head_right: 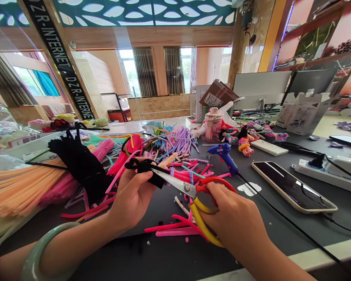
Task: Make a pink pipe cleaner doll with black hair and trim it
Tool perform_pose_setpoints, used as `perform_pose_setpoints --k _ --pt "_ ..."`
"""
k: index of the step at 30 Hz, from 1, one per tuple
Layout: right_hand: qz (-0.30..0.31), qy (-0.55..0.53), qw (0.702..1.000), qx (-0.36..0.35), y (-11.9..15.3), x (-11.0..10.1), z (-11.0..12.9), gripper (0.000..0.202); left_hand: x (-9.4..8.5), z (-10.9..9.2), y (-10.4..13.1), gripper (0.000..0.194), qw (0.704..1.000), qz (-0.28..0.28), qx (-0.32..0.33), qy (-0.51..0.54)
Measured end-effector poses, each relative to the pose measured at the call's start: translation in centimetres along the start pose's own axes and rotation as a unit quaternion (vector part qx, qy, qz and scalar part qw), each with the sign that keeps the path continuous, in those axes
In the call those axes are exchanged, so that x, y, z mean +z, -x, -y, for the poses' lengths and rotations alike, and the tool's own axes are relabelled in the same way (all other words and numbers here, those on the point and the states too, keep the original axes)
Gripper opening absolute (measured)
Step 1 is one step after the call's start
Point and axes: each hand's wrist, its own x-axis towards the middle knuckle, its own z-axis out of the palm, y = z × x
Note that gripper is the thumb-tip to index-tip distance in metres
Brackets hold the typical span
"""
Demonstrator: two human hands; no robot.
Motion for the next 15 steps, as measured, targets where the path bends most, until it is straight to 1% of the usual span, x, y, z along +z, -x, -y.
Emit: perform_pose_setpoints --k 4,10,12,15 --pt "0.010 -0.006 1.000 -0.006 0.00 -0.02 -0.13 0.031 -0.06 -0.01 -0.12 0.019 1.000 0.004 0.004 -0.006" --pt "0.008 -0.006 1.000 -0.004 0.04 0.08 -0.33 0.042 -0.35 0.13 -0.29 0.020 1.000 0.010 -0.002 -0.028" --pt "0.008 -0.003 1.000 -0.005 -0.01 0.04 -0.47 0.041 -0.38 0.13 -0.34 0.023 1.000 0.020 0.001 -0.020" --pt "-0.005 0.004 1.000 -0.014 -0.05 -0.01 -0.77 0.033 -0.40 0.10 -0.42 0.027 1.000 0.019 -0.001 -0.010"
